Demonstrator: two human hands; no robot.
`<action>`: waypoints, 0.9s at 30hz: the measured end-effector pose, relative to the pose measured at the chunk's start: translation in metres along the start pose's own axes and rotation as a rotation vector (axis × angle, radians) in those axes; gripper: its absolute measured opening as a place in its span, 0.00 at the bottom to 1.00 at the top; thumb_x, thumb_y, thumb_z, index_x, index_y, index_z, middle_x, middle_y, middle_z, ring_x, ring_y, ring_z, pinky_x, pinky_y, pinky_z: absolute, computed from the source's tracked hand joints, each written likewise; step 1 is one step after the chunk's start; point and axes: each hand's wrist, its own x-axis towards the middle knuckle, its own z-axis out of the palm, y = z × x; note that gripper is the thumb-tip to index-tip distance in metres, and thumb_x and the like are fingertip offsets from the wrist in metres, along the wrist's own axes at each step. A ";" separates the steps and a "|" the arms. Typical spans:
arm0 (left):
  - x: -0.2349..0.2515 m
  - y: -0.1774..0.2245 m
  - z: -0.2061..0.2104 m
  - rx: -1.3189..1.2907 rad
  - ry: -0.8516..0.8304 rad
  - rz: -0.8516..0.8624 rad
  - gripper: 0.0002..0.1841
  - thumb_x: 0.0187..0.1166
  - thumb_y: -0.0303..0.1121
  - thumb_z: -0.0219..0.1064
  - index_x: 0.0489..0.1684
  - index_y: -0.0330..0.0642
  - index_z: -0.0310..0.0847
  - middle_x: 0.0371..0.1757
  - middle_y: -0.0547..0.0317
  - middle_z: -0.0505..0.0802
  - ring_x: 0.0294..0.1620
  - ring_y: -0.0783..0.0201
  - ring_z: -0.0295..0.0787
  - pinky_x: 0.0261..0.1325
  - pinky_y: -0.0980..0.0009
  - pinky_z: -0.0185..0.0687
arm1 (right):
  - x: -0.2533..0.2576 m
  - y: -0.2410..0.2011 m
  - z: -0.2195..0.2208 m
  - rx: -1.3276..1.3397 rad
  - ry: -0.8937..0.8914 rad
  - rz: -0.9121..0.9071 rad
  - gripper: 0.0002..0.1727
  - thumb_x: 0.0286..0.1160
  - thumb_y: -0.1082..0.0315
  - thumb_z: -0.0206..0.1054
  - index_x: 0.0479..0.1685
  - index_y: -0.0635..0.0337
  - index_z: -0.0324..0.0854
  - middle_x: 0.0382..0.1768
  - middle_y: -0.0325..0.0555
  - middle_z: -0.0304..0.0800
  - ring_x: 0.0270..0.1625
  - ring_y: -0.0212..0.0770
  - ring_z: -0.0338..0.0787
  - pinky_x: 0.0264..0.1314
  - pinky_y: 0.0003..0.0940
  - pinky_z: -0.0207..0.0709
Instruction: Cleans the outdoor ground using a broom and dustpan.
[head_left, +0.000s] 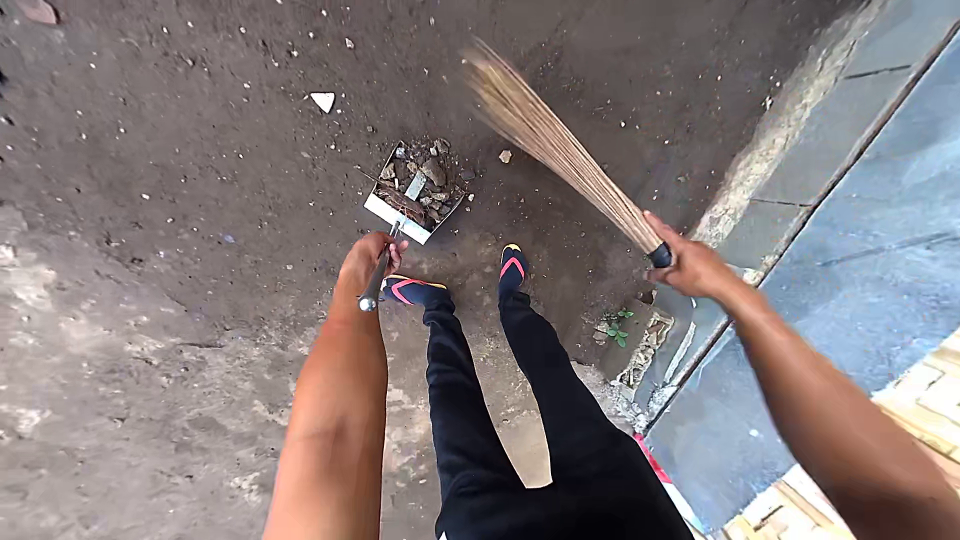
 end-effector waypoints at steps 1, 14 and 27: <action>0.002 0.004 0.004 0.111 0.037 0.001 0.08 0.89 0.32 0.47 0.45 0.41 0.70 0.19 0.65 0.77 0.07 0.79 0.67 0.08 0.86 0.64 | 0.006 0.003 0.032 0.104 0.032 0.055 0.65 0.64 0.68 0.84 0.99 0.28 0.37 0.55 0.75 0.88 0.50 0.76 0.90 0.53 0.79 0.78; 0.057 0.003 -0.002 1.119 0.196 0.071 0.13 0.89 0.39 0.57 0.42 0.38 0.78 0.17 0.65 0.78 0.10 0.73 0.70 0.16 0.75 0.72 | 0.063 -0.120 0.250 -0.051 -0.556 -0.143 0.65 0.68 0.66 0.77 0.99 0.31 0.26 0.59 0.73 0.87 0.60 0.72 0.89 0.63 0.71 0.79; 0.056 -0.060 -0.099 0.656 -0.069 0.173 0.09 0.85 0.28 0.60 0.57 0.37 0.75 0.17 0.65 0.72 0.08 0.73 0.66 0.12 0.78 0.69 | -0.015 -0.155 0.172 -0.097 -0.495 -0.053 0.65 0.69 0.64 0.76 0.99 0.27 0.25 0.57 0.68 0.89 0.59 0.70 0.90 0.62 0.70 0.80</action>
